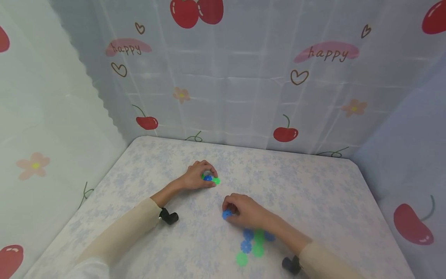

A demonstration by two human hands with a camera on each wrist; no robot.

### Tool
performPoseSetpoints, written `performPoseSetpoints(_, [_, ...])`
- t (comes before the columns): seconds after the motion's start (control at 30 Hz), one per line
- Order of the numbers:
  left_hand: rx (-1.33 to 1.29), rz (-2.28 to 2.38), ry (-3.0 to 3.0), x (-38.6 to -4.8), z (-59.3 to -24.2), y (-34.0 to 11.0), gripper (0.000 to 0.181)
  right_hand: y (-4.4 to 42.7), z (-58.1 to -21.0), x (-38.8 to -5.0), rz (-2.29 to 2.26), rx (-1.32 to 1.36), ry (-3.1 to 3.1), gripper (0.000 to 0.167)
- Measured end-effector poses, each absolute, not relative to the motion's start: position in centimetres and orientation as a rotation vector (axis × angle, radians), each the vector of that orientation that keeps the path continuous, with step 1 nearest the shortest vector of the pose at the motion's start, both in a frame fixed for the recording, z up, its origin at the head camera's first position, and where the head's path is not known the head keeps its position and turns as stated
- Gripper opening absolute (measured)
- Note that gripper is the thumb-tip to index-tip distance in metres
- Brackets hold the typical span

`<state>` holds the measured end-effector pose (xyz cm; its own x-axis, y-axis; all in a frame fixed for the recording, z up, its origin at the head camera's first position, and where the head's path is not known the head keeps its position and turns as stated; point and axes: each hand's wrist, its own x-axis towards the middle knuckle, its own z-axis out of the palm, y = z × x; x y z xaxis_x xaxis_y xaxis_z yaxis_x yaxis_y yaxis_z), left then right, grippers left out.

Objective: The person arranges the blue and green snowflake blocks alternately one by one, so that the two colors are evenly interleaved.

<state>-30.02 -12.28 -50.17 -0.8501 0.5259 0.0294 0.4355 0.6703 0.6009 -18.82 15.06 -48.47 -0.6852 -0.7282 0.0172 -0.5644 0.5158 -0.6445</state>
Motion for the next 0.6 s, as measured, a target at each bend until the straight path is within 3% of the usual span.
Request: performPoseSetpoints(0.6, [0.812, 0.942, 2.73, -30.1, -50.4, -12.4, 0.021, 14.8, -47.9, -20.9, -0.856, -1.057, 2.579, 0.017])
